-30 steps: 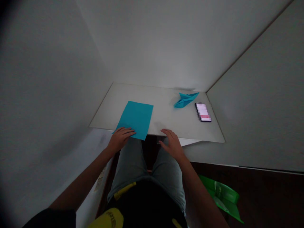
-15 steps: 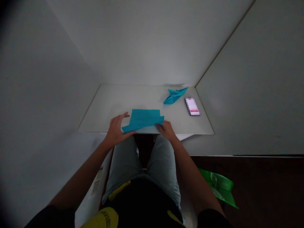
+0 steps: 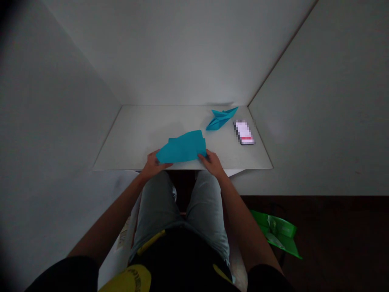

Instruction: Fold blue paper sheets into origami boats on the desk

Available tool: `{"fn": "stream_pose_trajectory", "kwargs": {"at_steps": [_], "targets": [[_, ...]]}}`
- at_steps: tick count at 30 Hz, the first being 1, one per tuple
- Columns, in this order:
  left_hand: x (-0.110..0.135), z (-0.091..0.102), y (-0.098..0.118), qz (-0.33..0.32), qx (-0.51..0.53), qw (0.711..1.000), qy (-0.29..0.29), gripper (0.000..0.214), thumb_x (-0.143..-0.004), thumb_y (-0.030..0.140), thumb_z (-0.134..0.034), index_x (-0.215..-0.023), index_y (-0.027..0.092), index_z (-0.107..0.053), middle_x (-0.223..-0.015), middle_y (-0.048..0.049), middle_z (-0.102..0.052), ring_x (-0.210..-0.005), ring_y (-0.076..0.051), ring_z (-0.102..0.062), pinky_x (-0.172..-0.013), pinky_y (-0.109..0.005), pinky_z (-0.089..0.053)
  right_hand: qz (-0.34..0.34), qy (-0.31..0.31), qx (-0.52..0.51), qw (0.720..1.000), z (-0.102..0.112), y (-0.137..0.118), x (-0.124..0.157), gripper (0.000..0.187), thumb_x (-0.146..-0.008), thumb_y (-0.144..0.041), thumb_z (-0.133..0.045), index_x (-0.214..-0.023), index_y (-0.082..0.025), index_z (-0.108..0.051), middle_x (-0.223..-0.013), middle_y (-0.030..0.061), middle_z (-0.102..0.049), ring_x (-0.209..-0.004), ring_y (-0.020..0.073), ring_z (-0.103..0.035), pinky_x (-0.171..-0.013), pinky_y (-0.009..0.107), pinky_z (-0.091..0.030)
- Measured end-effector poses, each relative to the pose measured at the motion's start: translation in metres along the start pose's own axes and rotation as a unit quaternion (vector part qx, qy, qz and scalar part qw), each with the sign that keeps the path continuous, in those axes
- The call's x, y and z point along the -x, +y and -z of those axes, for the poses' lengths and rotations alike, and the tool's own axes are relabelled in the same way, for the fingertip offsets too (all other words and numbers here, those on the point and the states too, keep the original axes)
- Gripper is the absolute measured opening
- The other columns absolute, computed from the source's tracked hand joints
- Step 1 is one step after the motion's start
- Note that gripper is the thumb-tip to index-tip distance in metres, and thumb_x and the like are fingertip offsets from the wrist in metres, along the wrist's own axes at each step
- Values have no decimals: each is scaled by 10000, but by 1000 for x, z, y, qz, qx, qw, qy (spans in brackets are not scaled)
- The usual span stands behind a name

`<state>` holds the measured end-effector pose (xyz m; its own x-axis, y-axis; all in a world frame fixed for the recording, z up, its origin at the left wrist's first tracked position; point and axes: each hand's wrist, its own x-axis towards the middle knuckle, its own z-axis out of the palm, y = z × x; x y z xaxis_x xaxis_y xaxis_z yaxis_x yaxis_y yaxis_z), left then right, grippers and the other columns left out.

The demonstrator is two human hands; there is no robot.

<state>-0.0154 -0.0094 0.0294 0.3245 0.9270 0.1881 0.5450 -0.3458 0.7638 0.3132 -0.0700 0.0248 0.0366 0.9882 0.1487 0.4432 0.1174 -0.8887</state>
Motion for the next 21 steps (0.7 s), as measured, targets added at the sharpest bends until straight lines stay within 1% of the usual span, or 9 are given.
{"fn": "stream_pose_trajectory", "kwargs": {"at_steps": [3, 5, 7, 9, 12, 14, 17, 19, 21], "targets": [[1, 0, 10, 10, 41, 999, 20, 428, -845, 601, -841, -1083, 250, -792, -1272, -112, -787, -1290, -347, -666, -1206, -596, -410, -18, 54, -68, 996, -4, 0, 0, 523, -924, -754, -683, -1084, -262, -760, -1063, 60, -801, -975, 275, -720, -962, 443, -585], [-3, 2, 23, 19, 111, 994, 12, 409, -915, 630, -753, -1017, 235, -783, -1125, -93, -810, -1133, -301, -717, -1100, -529, -515, -29, 80, -115, 990, -4, -6, -3, 549, -894, -769, -712, -1084, -255, -757, -1040, 59, -796, -938, 263, -712, -914, 426, -597], [-11, 7, 37, 26, 191, 981, 2, 448, -933, 657, -716, -998, 215, -755, -1017, -70, -798, -972, -248, -731, -933, -424, -592, -32, 101, -145, 984, 0, -17, -7, 551, -884, -759, -735, -1083, -246, -754, -1022, 61, -789, -901, 251, -699, -849, 401, -600], [-22, 14, 50, 28, 245, 969, 2, 462, -922, 664, -731, -979, 206, -716, -950, -44, -774, -861, -202, -714, -802, -341, -596, -24, 117, -155, 981, 9, -28, -14, 536, -880, -739, -760, -1077, -240, -748, -1005, 59, -782, -875, 241, -685, -793, 376, -593], [-42, 24, 59, 30, 271, 962, 20, 464, -911, 662, -754, -957, 207, -674, -886, -22, -741, -789, -170, -682, -716, -288, -571, -11, 127, -160, 979, 23, -42, -27, 499, -874, -719, -787, -1003, -241, -728, -851, 23, -730, -748, 200, -626, -674, 327, -553], [-54, 27, 57, 30, 274, 961, 24, 467, -909, 663, -755, -975, 208, -675, -902, -30, -743, -799, -174, -684, -707, -287, -571, -8, 120, -169, 978, 28, -44, -36, 485, -874, -718, -792, -952, -247, -704, -781, 1, -688, -694, 179, -590, -638, 312, -531], [-65, 23, 41, 27, 275, 961, 9, 493, -879, 662, -768, -1057, 207, -702, -1028, -60, -773, -900, -202, -714, -768, -316, -599, -11, 84, -208, 975, 26, -34, -45, 500, -834, -723, -823, -987, -270, -680, -869, 6, -722, -772, 196, -639, -724, 340, -568], [-67, 16, 27, 34, 267, 963, -4, 512, -861, 663, -763, -1085, 206, -713, -1072, -71, -781, -933, -216, -719, -805, -338, -609, -20, 58, -226, 972, 20, -23, -47, 528, -779, -726, -861, -978, -279, -662, -866, -4, -709, -787, 199, -642, -751, 347, -564], [-63, 7, 11, 46, 249, 967, -17, 497, -858, 661, -743, -1053, 204, -719, -1028, -68, -782, -890, -215, -714, -803, -351, -607, -30, 48, -218, 974, 13, -10, -47, 536, -749, -726, -875, -901, -271, -635, -775, -28, -642, -721, 177, -590, -701, 324, -522]]}}
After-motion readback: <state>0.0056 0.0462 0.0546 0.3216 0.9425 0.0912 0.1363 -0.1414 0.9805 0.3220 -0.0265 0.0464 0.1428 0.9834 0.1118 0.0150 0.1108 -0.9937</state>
